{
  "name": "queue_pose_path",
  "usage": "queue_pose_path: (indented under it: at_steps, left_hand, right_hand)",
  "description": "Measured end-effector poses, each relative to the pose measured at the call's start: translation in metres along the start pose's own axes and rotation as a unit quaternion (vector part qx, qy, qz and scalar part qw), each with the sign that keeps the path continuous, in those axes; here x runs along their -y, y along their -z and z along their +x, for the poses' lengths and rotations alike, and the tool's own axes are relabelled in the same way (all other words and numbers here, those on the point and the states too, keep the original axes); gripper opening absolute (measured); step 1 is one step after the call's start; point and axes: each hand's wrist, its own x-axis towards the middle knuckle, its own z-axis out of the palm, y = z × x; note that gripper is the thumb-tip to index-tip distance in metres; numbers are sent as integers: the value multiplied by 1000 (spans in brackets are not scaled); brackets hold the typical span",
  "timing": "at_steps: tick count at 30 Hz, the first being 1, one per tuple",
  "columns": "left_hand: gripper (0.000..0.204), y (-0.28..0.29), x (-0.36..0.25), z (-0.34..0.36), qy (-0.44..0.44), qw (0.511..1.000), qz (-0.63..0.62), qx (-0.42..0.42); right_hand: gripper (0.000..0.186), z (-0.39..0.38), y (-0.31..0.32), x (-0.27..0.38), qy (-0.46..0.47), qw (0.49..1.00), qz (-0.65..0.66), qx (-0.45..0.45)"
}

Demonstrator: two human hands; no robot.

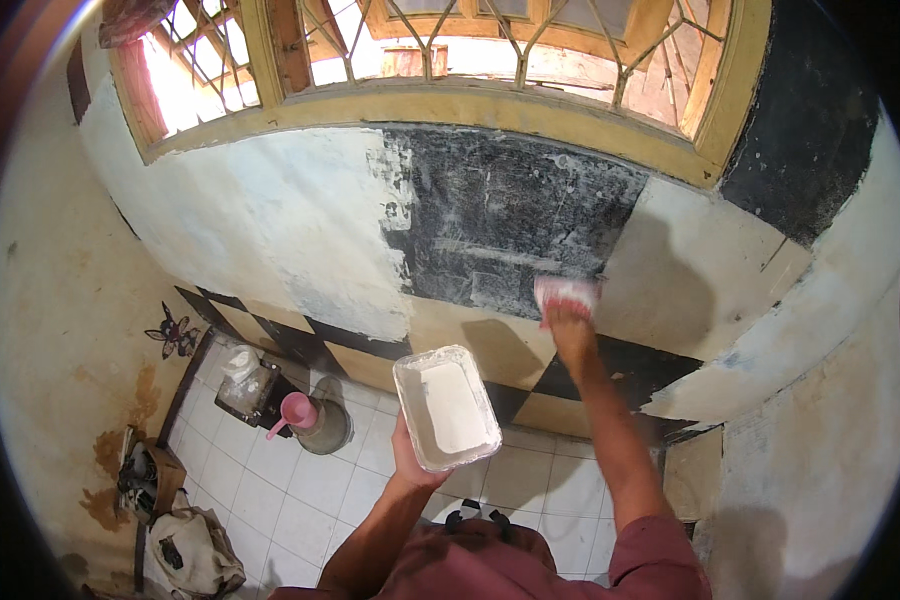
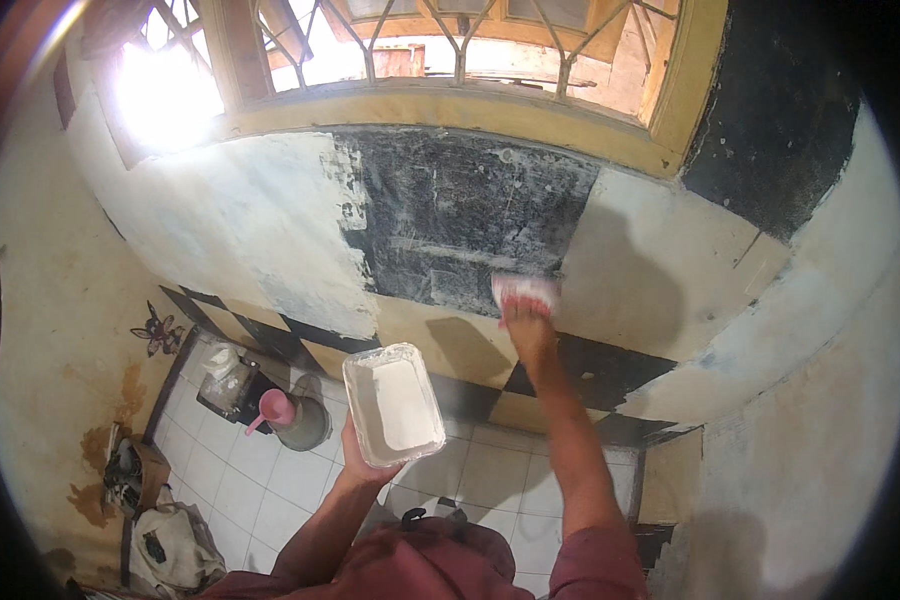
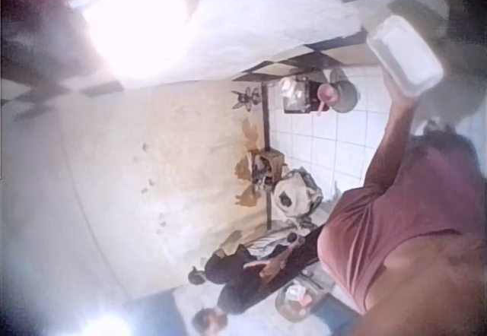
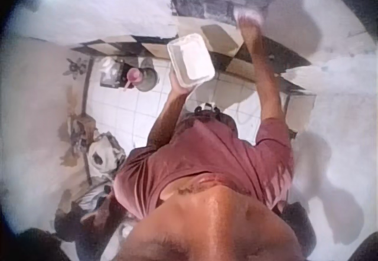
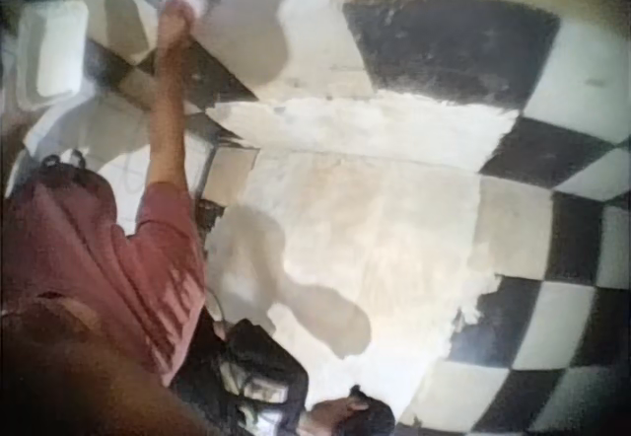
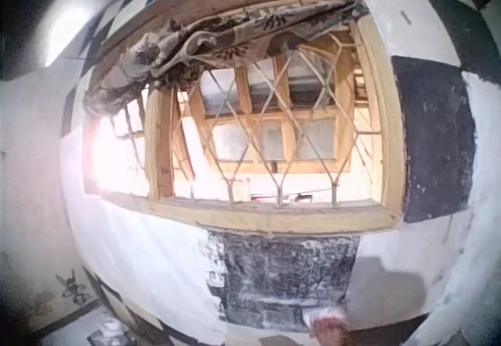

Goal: The person applies a white putty substance to a checkered wall section using a spatula. They scoop the material from a small plastic container and spread it repeatedly across the surface to fill gaps and smooth the area.

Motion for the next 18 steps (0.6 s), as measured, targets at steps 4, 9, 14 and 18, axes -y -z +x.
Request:
queue_pose_path:
  at_steps: [4, 9, 14, 18]
  left_hand:
    - [61, -5, 0, -3, 7, 1000, -11, -16]
    - [62, 3, 2, -5, -8, 1000, 26, -16]
    - [61, -3, 8, -2, -1, 999, 39, -36]
    - [61, 0, 10, -1, -3, 999, 43, -22]
  right_hand:
    - [34, -46, -7, 39, -71, 965, 148, 205]
    - [23, 31, 107, -10, -97, 966, 230, 60]
    - [30, 130, 197, -88, -164, 959, 195, -121]
    - [32, 121, 100, -63, -67, 984, 20, -164]
